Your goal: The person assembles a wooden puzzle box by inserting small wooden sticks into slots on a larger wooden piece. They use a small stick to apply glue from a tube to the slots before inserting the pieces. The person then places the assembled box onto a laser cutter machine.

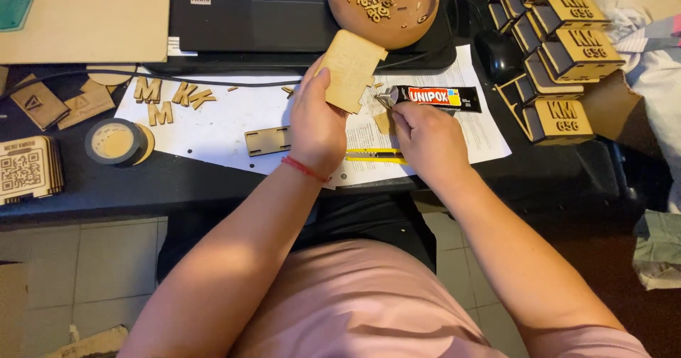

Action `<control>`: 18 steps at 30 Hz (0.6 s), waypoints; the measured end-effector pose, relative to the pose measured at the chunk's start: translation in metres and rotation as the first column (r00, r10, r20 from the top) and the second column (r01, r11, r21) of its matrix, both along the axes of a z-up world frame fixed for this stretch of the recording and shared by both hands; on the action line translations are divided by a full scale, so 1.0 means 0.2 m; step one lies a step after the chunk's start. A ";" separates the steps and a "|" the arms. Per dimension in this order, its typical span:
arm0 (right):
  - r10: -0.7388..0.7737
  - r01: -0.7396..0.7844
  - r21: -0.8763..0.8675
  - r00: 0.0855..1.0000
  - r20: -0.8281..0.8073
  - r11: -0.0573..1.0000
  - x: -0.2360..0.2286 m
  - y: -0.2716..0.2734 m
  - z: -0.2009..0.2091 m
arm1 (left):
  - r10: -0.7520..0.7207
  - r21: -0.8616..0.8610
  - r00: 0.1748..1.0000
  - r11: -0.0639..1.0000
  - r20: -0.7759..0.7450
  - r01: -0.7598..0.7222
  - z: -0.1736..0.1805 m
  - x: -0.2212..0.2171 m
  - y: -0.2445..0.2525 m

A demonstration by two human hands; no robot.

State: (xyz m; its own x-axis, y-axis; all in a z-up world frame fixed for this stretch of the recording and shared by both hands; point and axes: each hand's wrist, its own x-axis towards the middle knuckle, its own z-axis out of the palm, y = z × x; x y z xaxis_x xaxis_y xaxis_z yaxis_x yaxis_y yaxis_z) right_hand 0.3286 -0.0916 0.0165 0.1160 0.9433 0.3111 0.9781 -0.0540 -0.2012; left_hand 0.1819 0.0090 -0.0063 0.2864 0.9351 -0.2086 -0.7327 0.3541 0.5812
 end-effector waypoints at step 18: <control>-0.011 -0.017 -0.224 0.992 -0.124 0.974 -0.08 0.03 0.21 | -0.075 -0.049 0.993 0.996 -0.094 0.071 0.13 -0.04 -0.03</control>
State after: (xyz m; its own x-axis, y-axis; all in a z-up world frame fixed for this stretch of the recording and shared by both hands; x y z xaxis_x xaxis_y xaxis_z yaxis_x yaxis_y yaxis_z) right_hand 0.3120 -0.0853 0.0584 0.1372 0.9877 0.0753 0.9466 -0.1084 -0.3036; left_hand 0.1744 0.0024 0.0199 0.3302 0.9014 -0.2801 -0.6457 0.4322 0.6295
